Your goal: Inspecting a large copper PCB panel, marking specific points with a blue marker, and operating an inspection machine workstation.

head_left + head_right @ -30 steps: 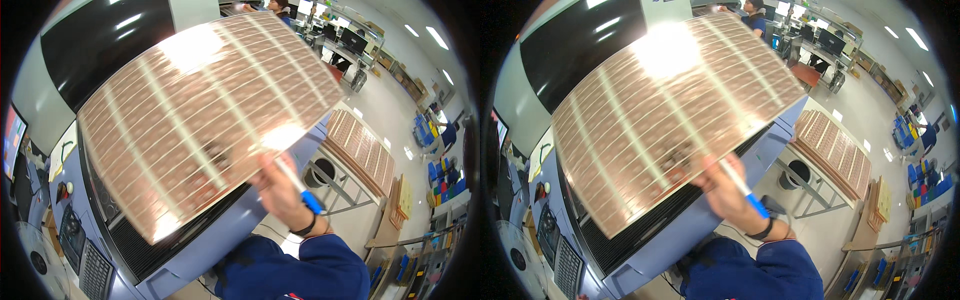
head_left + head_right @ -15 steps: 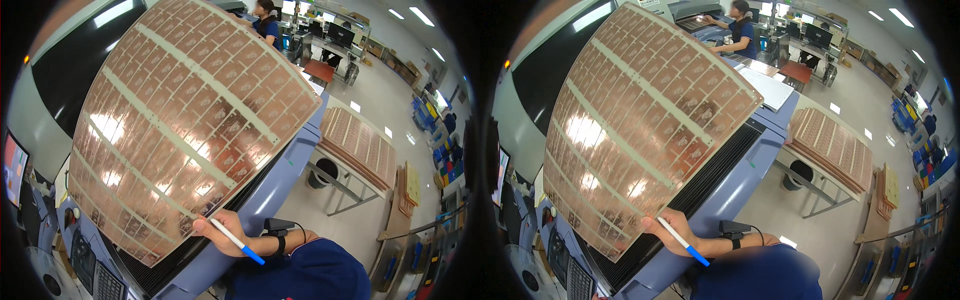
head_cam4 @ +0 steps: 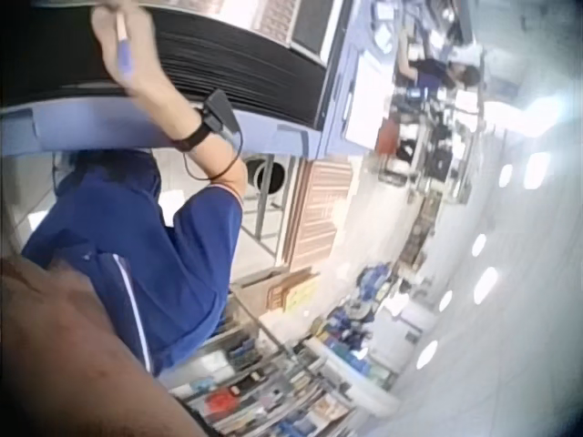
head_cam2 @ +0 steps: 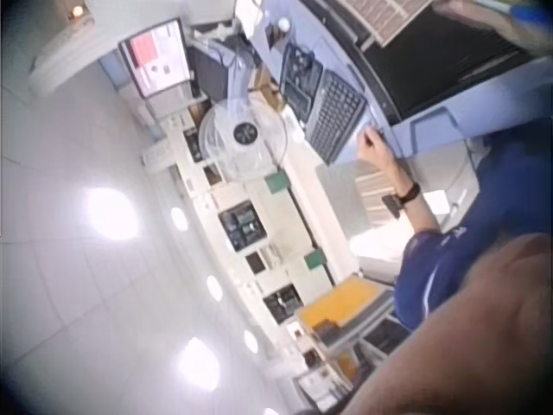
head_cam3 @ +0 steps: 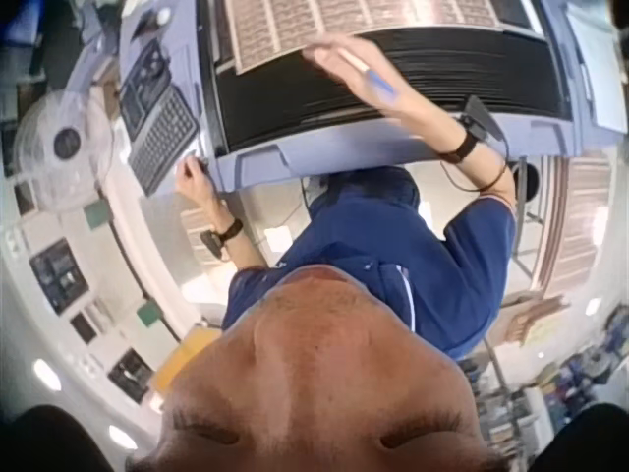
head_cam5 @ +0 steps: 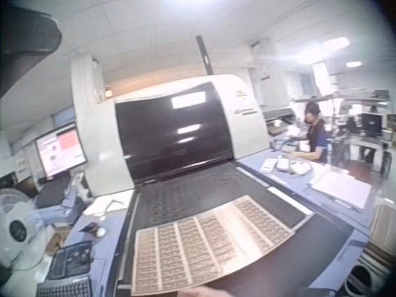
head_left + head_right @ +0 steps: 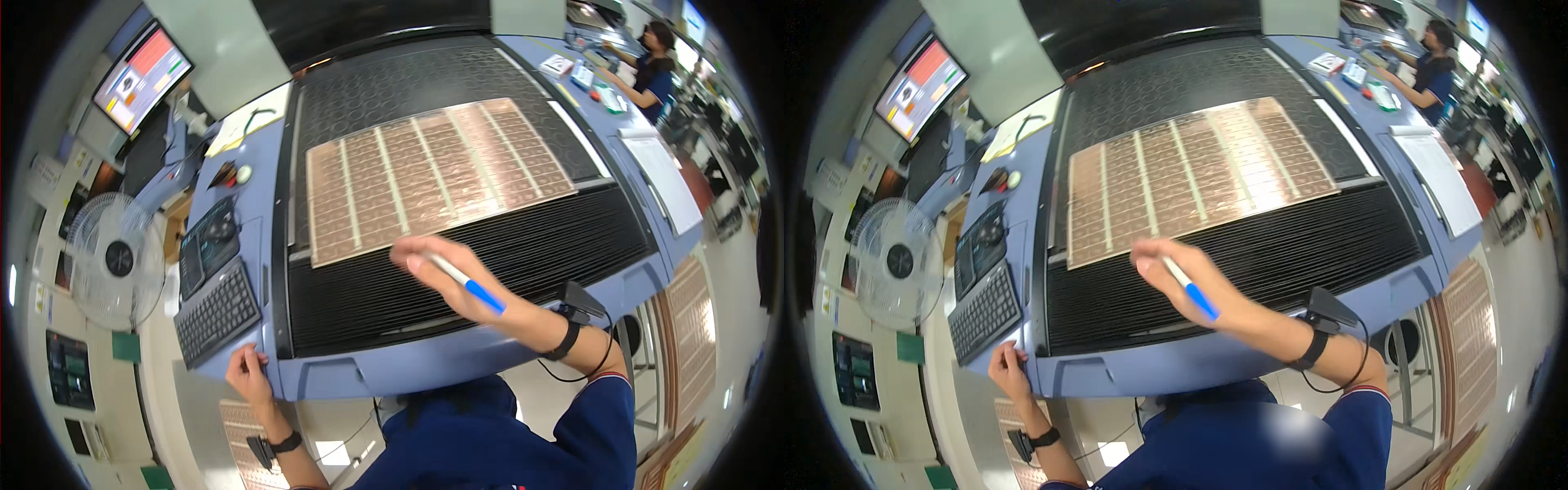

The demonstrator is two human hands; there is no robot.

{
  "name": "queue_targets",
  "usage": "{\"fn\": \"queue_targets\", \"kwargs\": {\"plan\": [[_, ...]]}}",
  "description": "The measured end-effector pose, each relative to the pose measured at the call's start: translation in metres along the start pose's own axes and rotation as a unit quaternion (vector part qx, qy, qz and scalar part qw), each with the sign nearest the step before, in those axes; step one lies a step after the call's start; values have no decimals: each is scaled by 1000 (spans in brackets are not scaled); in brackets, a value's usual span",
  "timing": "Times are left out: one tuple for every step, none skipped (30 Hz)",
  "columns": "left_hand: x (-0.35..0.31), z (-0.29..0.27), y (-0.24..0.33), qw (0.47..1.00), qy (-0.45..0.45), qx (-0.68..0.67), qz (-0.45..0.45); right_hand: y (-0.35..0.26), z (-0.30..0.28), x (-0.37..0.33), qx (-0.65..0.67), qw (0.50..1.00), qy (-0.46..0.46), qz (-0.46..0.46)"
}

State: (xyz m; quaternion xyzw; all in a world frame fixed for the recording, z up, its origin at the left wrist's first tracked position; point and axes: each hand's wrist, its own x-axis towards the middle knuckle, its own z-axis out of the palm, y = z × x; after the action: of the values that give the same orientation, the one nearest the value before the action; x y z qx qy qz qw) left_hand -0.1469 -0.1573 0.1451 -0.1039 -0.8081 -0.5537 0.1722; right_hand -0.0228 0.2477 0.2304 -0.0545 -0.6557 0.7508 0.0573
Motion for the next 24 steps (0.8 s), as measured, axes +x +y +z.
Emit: {"fn": "queue_targets", "kwargs": {"plan": [[-1, 0, 2, 1000, 3, -6, 3, -4, -8, 14, -198, 972, -17, -125], [-2, 0, 3, 1000, 9, 1, -1, 3, -13, 30, -363, 916, 23, -168], [-2, -1, 4, 1000, 9, -4, -3, 12, -17, 45, -508, 836, 43, -203], [-2, -1, 4, 1000, 7, -11, -2, 26, -26, 62, -544, 827, -13, -141], [-3, -2, 4, 1000, 10, -9, -2, 36, -33, 77, -578, 810, -67, -76], [-3, -2, 3, 1000, 8, -16, -1, 43, -35, 88, -578, 809, -69, -80], [-3, -1, 4, 1000, 5, -23, 1, 49, -36, 96, -580, 805, -50, -114], [-4, 1, 7, 1000, 5, -16, -8, 49, -36, 100, -582, 799, -31, -144], [-3, 4, 7, 1000, 6, -16, -12, 45, -38, 110, -542, 825, -11, -159], [-2, 4, 8, 1000, 2, -1, -6, 40, -39, 117, -528, 836, -41, -142], [-2, 4, 9, 1000, -4, 14, -1, 37, -38, 120, -514, 846, -72, -125], [-2, 3, 8, 1000, 3, 5, 9, 39, -37, 119, -514, 845, -75, -130], [-2, 1, 9, 1000, 9, 6, 10, 43, -37, 117, -545, 821, -68, -160], [-2, 2, 11, 1000, 7, -1, 13, 46, -36, 113, -574, 795, -59, -189], [-3, 2, 12, 1000, 6, -5, 12, 41, -34, 108, -573, 794, -66, -192], [-3, 1, 9, 1000, 2, -16, 6, 32, -30, 99, -577, 794, -95, -164], [-4, -1, 7, 1000, 7, -13, 2, 29, -27, 92, -581, 793, -123, -137], [-3, -2, 7, 1000, 8, -21, 9, 33, -26, 86, -584, 779, -116, -195], [-3, -4, 6, 999, 10, -28, 17, 34, -24, 85, -584, 778, -120, -196], [-2, -9, 4, 998, 10, -53, 22, 33, -21, 84, -587, 778, -120, -189], [-1, -8, 5, 998, 10, -54, 21, 31, -19, 83, -590, 778, -119, -181], [2, -6, 8, 998, 46, -38, 17, 32, -16, 84, -600, 772, -115, -176], [4, -6, 10, 996, 80, -21, 14, 32, -14, 85, -600, 772, -114, -176], [9, -16, -2, 994, 85, 72, 21, 31, -11, 87, -595, 775, -128, -170]]}}
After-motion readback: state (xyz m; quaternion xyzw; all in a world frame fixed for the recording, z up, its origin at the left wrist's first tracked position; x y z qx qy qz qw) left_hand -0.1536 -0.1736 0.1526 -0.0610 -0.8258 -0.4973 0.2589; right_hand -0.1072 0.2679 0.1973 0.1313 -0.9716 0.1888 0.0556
